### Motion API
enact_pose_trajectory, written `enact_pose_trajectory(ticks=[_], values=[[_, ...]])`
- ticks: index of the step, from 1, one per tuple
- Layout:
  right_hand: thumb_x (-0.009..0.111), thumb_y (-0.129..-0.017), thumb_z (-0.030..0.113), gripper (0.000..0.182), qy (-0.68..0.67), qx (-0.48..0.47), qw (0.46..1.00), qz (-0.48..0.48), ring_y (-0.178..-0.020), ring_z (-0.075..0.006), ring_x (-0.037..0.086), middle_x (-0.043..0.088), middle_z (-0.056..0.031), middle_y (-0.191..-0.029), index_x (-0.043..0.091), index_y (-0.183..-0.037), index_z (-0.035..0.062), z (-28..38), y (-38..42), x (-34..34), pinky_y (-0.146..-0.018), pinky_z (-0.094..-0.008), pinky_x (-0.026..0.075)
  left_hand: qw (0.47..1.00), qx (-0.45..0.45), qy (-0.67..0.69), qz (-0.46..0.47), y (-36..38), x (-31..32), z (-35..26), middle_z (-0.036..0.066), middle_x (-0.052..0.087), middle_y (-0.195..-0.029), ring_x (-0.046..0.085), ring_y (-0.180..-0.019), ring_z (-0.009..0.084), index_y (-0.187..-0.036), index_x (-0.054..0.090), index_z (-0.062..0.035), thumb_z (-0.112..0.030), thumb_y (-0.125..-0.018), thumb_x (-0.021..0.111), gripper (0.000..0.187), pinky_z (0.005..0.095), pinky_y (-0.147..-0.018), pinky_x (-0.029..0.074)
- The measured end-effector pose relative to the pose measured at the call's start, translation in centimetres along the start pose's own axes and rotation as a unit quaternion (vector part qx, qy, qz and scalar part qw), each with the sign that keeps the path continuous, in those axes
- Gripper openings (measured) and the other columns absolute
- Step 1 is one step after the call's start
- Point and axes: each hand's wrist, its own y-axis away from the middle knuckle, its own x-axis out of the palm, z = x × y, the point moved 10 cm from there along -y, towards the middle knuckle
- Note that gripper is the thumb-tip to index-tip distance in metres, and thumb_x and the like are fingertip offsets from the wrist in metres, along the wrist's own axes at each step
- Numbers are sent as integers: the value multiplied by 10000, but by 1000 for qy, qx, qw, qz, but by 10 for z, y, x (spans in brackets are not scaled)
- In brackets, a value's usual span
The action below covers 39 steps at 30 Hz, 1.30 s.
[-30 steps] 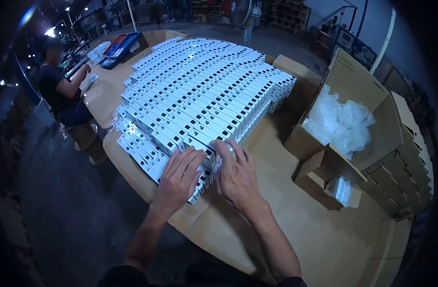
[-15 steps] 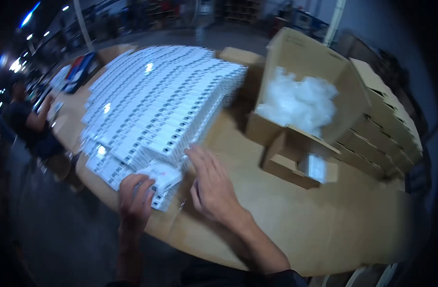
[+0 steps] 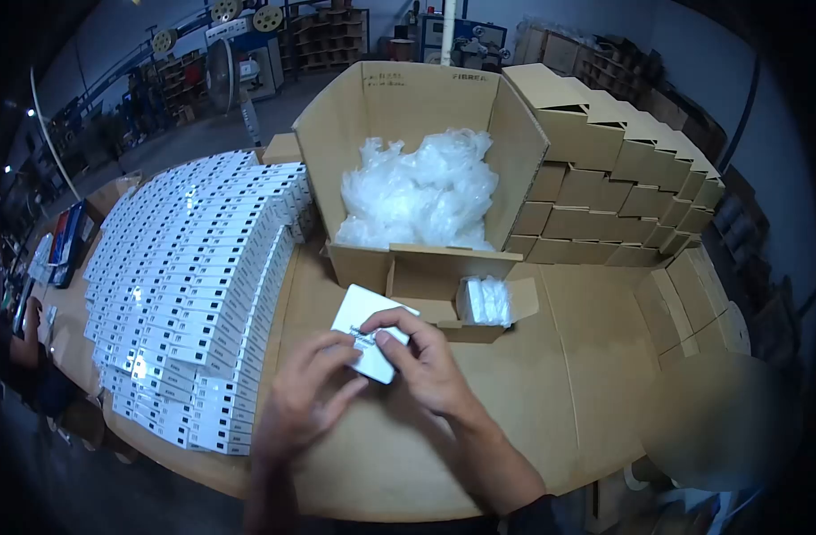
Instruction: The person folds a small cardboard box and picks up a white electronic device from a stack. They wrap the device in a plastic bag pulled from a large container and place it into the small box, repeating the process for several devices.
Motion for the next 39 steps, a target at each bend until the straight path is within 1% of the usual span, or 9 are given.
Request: enact_pose_trajectory(ticks=[6,11,14,18,21,29,33,34,39], values=[[544,-994,41,167,240,-135,955,-114,-764,-120,568,663,-43,-812,708,-1027,32,64,-29,-81,-703,-284,460,987,99,-120,-44,-118,7,37,146,696,-996,679,-917,341,-1015,689,-9,-3,-849,734,172,416,-832,541],[601,-943,69,168,457,-173,847,-208,-777,-240,593,637,-136,-881,740,-1033,100,122,-76,-121,-701,-349,473,980,36,-194,27,-233,42,119,240,705,-1031,675,-1017,398,-1020,703,46,-68,-843,755,216,461,-873,538],[609,-921,80,175,455,-242,829,-218,-961,-328,631,659,-171,-920,740,-1036,95,138,-120,-133,-868,-415,500,954,-78,-284,62,-285,66,171,300,702,-1014,676,-1032,425,-990,709,83,-162,-796,819,332,475,-884,546],[612,-895,98,200,449,-241,840,-187,-1083,-383,626,688,-193,-935,744,-1043,78,133,-168,-140,-1014,-476,460,925,-58,-353,127,-302,113,240,306,711,-949,694,-990,431,-941,707,82,-257,-788,843,396,485,-877,560],[623,-871,122,228,476,-199,840,-168,-1096,-388,623,703,-202,-906,751,-1054,72,122,-193,-141,-1068,-488,434,952,-123,-271,65,-307,93,240,282,714,-1017,695,-984,435,-908,698,69,-229,-820,816,332,466,-876,573],[873,-763,452,696,448,-228,829,-245,-1297,-408,550,651,-300,-1219,684,-1270,14,120,-219,-167,-1083,-458,463,972,-77,215,47,-292,64,169,-40,580,-859,557,-815,38,-1043,577,-45,-199,-1060,595,156,259,-746,547],[915,-754,424,687,194,-120,971,-66,-1032,-214,677,718,-136,-1021,696,-1264,19,99,-226,-160,-920,-336,531,951,-61,293,78,-258,53,119,-30,600,-935,556,-866,46,-1105,592,-52,-239,-1072,583,190,250,-823,512],[872,-833,363,446,162,-161,973,-41,-828,-104,630,700,-26,-893,758,-1113,34,107,-213,-144,-760,-263,503,950,-61,297,71,-249,51,111,-28,599,-933,555,-862,49,-1116,593,-49,-234,-1072,581,191,249,-821,510],[800,-906,273,244,235,-179,948,-122,-762,-114,545,676,-66,-910,746,-894,36,112,-133,-119,-631,-290,411,973,-111,203,-3,-186,32,112,16,620,-1005,572,-889,73,-1220,587,-2,-203,-1057,587,259,253,-847,506]])
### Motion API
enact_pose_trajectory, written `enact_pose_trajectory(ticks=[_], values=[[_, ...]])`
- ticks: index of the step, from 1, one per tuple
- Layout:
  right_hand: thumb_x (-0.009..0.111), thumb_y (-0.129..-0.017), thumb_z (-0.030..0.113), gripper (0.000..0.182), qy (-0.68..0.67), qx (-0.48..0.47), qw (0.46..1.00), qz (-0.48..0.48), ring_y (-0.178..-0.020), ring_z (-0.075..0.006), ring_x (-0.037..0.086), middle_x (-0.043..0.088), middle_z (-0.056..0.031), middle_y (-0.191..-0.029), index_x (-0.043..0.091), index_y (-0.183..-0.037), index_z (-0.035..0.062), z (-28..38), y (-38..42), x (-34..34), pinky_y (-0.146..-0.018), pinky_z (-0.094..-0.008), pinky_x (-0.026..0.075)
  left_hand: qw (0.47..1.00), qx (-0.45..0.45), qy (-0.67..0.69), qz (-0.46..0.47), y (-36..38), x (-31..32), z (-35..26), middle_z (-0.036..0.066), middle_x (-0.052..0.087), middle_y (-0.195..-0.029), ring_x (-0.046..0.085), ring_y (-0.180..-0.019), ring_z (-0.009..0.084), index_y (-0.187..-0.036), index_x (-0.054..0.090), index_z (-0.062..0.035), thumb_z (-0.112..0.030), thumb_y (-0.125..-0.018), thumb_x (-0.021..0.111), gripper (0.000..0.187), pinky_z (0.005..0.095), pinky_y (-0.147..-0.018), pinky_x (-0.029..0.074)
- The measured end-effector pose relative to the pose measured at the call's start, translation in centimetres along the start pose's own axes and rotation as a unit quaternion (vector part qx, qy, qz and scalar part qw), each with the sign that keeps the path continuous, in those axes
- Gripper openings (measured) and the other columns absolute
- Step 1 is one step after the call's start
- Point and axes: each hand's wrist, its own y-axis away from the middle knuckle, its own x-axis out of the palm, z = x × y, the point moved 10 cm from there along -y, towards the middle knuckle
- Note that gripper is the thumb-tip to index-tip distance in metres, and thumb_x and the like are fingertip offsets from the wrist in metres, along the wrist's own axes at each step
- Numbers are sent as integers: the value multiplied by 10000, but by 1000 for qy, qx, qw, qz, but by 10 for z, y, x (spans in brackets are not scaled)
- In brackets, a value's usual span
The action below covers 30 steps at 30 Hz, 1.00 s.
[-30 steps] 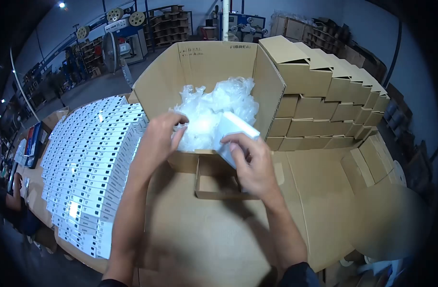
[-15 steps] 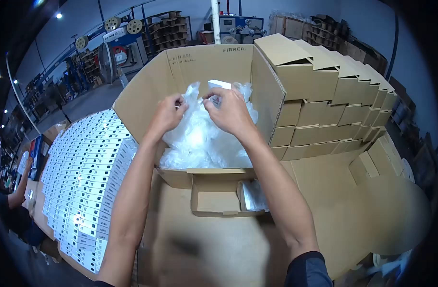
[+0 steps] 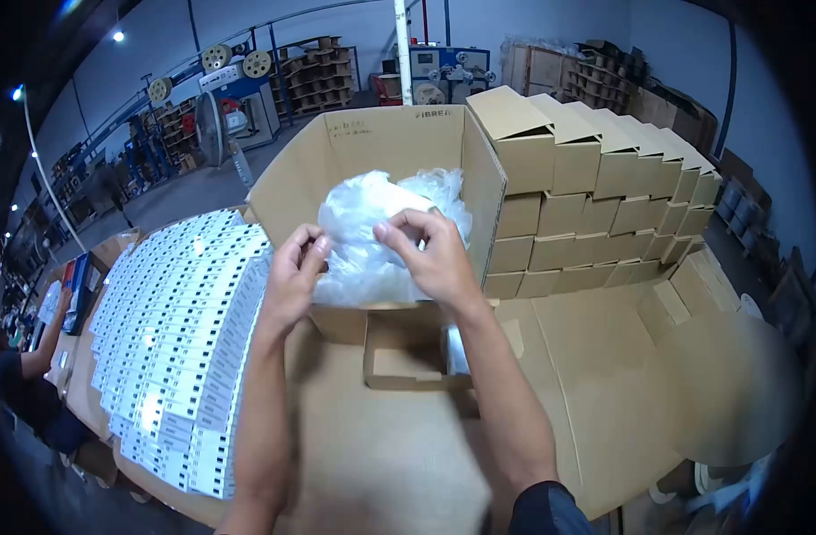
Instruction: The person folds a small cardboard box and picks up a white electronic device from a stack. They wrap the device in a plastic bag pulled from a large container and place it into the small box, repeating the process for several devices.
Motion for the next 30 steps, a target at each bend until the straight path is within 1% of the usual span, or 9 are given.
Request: enact_pose_trajectory(ticks=[2,4,6,8,10,12,15,23,30], values=[[799,-899,242,204,129,-29,989,-69,-800,-157,569,681,-114,-1010,747,-910,45,24,44,-1,-658,-314,444,989,82,82,-95,33,8,-19,52,645,-1006,595,-880,85,-1215,600,8,-162,-1000,675,284,243,-774,514],[842,-835,152,181,103,-63,987,-109,-838,-236,592,635,-168,-1130,721,-888,29,40,84,5,-743,-357,497,977,137,81,-145,70,18,-56,61,645,-986,600,-847,91,-1233,593,13,-159,-982,702,323,245,-744,522],[867,-810,162,217,98,-42,989,-100,-794,-190,576,633,-129,-1094,700,-852,29,39,120,12,-690,-322,482,978,66,-68,-184,95,12,-44,42,633,-764,549,-671,72,-1053,677,23,-197,-1003,684,226,268,-592,456],[886,-792,176,250,92,4,992,-85,-754,-144,554,630,-98,-1078,684,-825,32,36,155,14,-645,-290,465,965,78,-27,-248,125,15,-43,21,603,-691,514,-640,56,-956,695,18,-227,-1031,652,260,274,-554,416],[909,-778,214,303,42,6,996,-76,-695,-67,498,611,-37,-1054,660,-806,44,28,184,15,-578,-243,423,966,42,-35,-254,152,19,-37,21,597,-692,507,-637,53,-944,690,16,-246,-1045,632,287,270,-552,419],[917,-779,246,318,-100,136,984,-50,-773,-74,512,585,-23,-1046,691,-866,39,2,214,18,-636,-242,434,970,20,-12,-241,181,26,-28,13,593,-692,504,-636,50,-932,686,11,-270,-1051,626,310,265,-550,420],[878,-840,253,305,-162,110,980,-31,-864,-93,519,561,-22,-1038,715,-951,20,8,230,24,-714,-239,435,976,22,37,-215,207,37,-22,-22,594,-698,505,-639,46,-958,656,-11,-327,-1031,660,325,252,-556,422],[715,-995,291,327,-118,144,981,-63,-908,-119,517,555,-67,-1081,708,-1012,-36,-1,257,23,-801,-296,441,983,-71,161,-51,251,67,5,0,663,-841,575,-690,46,-1046,622,3,-181,-1022,667,192,202,-609,451],[730,-981,271,298,-52,168,981,82,-886,-144,538,610,-68,-1018,732,-938,-25,-4,283,55,-776,-305,448,982,-97,84,-138,260,46,30,-15,616,-736,513,-674,36,-946,675,26,-270,-1098,532,363,246,-578,426]])
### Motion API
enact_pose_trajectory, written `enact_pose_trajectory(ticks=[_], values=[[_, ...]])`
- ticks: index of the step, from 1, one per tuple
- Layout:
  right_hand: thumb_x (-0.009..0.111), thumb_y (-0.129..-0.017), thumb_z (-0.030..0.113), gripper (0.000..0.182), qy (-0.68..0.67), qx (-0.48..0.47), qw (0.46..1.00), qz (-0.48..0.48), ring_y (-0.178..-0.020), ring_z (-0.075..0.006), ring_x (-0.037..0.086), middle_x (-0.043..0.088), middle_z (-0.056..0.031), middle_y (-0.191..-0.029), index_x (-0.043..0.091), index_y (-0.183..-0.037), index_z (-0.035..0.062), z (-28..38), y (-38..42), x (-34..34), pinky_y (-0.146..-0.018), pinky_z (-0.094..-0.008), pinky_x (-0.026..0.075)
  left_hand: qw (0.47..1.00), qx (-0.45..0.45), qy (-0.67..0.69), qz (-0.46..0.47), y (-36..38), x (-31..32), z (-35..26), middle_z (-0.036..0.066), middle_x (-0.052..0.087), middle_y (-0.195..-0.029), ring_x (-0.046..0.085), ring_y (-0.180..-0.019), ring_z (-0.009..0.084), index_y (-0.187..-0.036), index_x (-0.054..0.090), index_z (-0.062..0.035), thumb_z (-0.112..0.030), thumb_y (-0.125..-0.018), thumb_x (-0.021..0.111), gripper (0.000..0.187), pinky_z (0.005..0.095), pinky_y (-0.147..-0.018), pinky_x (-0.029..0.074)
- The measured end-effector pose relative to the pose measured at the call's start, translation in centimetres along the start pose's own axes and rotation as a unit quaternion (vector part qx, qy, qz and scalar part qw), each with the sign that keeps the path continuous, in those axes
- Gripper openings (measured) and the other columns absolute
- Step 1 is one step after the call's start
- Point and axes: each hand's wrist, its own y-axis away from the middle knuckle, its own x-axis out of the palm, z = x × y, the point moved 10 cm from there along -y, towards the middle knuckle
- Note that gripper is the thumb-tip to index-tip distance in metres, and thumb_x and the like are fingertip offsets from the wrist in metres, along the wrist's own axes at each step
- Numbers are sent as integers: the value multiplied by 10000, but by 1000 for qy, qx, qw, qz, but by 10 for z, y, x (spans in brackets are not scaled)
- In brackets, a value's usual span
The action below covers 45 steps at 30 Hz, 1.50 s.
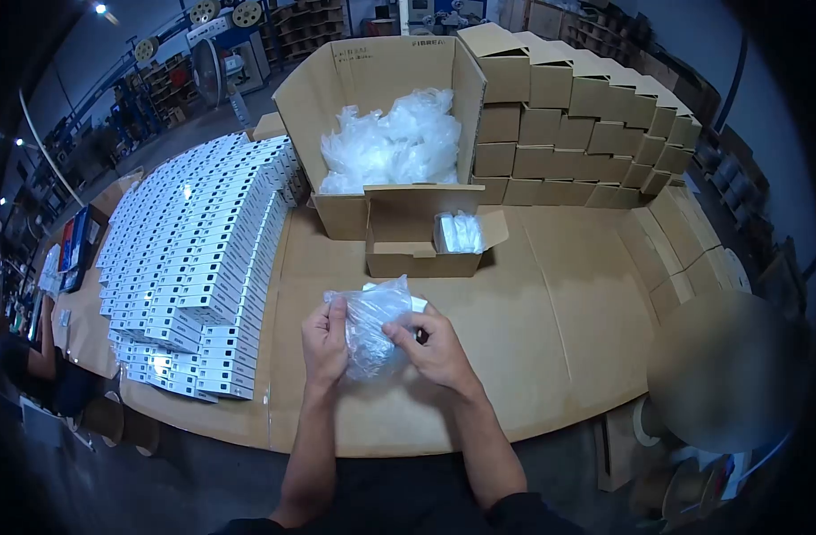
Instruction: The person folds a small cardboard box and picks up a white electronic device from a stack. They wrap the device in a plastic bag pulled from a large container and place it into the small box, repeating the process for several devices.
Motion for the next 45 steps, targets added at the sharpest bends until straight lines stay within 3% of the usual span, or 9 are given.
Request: enact_pose_trajectory(ticks=[8,15,19,23,27,30,34,39,45], values=[[697,-1002,313,394,9,28,996,-85,-812,-123,475,563,-47,-858,687,-778,-12,-15,6,-25,-726,-287,392,998,-57,3,29,4,-8,14,-27,546,-641,486,-572,22,-851,634,-4,-296,-1103,517,403,241,-515,396],[675,-1017,284,342,-206,80,965,-139,-762,-111,559,649,-33,-808,715,-818,9,-52,6,-24,-731,-267,444,992,-117,31,41,16,-16,30,16,593,-742,528,-592,54,-1043,690,-15,-164,-1044,605,171,228,-549,417],[629,-1042,217,292,-399,147,888,-174,-657,-79,616,682,-24,-787,691,-836,20,-68,12,-23,-616,-238,498,922,247,-295,-39,20,-24,-47,124,601,-1253,617,-1024,265,-1144,728,-144,-77,-779,816,381,370,-840,502],[601,-1060,256,304,-320,197,917,-133,-756,-89,625,685,-23,-832,717,-936,4,-92,21,-6,-722,-269,514,828,393,-381,121,41,19,-73,75,705,-1148,612,-1125,288,-972,759,-100,-195,-752,798,242,424,-933,482],[584,-1056,404,472,-253,164,950,-80,-1017,-155,625,663,-71,-1031,705,-1198,-30,-78,22,-5,-925,-308,486,936,215,-260,96,23,2,-28,34,742,-843,711,-850,217,-980,769,-43,-98,-776,789,212,350,-840,508],[705,-958,494,583,-49,16,995,-88,-1150,-207,568,573,-102,-1226,692,-1255,-7,-51,25,-31,-999,-337,458,989,-101,-107,-11,25,-21,21,63,755,-830,702,-770,145,-979,771,-6,-120,-891,759,144,299,-706,528],[881,-762,522,747,-74,12,996,-51,-1163,-226,534,501,-98,-1236,689,-1285,24,-37,28,-31,-1028,-347,440,988,-79,-110,68,27,-4,18,39,740,-795,638,-726,71,-954,770,33,-156,-974,712,199,263,-633,502],[759,-955,260,269,-15,83,992,-98,-953,-156,547,564,-77,-1126,767,-917,-7,-32,24,-34,-810,-283,453,982,-86,-137,102,29,1,4,74,750,-782,668,-714,100,-966,758,62,-181,-974,717,247,280,-646,521],[726,-974,226,248,-3,66,986,-151,-923,-170,557,593,-98,-1095,774,-856,14,-27,30,-32,-756,-291,455,978,-94,-187,-17,16,-38,14,91,684,-766,629,-704,161,-950,700,65,-136,-970,705,202,348,-640,488]])
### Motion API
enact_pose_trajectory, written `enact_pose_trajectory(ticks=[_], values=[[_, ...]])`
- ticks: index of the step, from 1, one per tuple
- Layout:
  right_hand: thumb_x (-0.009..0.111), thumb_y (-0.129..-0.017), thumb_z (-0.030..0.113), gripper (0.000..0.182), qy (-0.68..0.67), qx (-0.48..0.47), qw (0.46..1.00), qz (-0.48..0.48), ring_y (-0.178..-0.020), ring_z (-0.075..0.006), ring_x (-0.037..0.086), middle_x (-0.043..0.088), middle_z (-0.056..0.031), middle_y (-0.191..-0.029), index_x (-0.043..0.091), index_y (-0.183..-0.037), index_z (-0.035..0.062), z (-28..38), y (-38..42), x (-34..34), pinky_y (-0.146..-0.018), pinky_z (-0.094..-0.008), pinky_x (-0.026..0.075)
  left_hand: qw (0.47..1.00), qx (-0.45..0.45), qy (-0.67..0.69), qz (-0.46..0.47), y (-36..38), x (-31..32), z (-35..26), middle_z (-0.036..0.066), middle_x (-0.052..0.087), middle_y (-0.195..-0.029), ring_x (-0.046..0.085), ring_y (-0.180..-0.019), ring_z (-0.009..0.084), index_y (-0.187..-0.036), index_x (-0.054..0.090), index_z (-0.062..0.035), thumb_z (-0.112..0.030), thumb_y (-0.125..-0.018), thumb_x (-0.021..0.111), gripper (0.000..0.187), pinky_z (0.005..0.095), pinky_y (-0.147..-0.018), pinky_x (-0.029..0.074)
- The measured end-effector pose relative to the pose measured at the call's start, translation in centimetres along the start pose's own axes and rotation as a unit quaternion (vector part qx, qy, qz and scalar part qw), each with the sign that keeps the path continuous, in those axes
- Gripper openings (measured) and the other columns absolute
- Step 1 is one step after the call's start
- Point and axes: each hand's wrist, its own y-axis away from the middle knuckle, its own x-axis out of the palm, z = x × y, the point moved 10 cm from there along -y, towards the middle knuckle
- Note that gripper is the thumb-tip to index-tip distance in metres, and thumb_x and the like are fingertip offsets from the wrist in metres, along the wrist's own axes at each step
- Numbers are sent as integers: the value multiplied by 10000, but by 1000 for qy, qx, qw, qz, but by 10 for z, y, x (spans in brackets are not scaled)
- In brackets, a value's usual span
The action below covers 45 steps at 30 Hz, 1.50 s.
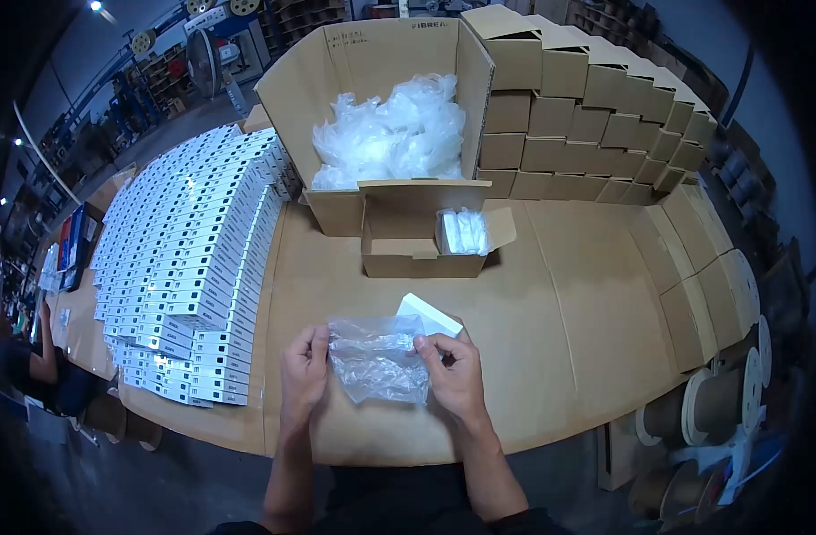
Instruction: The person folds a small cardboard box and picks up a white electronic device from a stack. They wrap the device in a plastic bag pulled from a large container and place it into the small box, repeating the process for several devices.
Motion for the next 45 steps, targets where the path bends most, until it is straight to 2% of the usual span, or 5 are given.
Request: enact_pose_trajectory(ticks=[3,7,26,39,45], values=[[736,-955,193,214,37,3,999,-35,-970,-220,613,616,-150,-1161,776,-865,4,8,4,-2,-791,-322,491,942,237,-139,-195,23,-29,-73,92,675,-864,603,-767,217,-982,703,25,-43,-882,756,132,349,-706,486],[765,-908,117,133,87,-112,988,-63,-1067,-302,655,628,-211,-1229,779,-878,-12,32,9,1,-862,-366,526,906,379,-159,-103,48,-2,-112,126,686,-1020,647,-914,285,-1012,728,-8,29,-776,807,251,391,-793,522],[786,-851,43,110,119,-158,979,-52,-1086,-352,668,623,-228,-1241,777,-940,-21,48,18,14,-919,-401,544,903,406,-139,13,33,49,-110,104,658,-980,640,-913,314,-1002,665,-34,-12,-818,782,219,407,-806,503],[772,-868,82,105,194,-128,973,-3,-1050,-395,668,588,-244,-1271,747,-904,-14,35,24,8,-903,-432,545,994,78,-46,60,2,41,-50,99,604,-775,597,-684,279,-1003,585,-44,-189,-829,854,351,438,-656,485],[772,-865,71,109,190,-144,971,-29,-1033,-392,670,594,-247,-1254,734,-875,-30,41,22,5,-883,-432,547,923,354,-148,-30,18,32,-87,46,600,-833,605,-785,243,-938,625,-70,-251,-688,931,434,394,-719,477]])
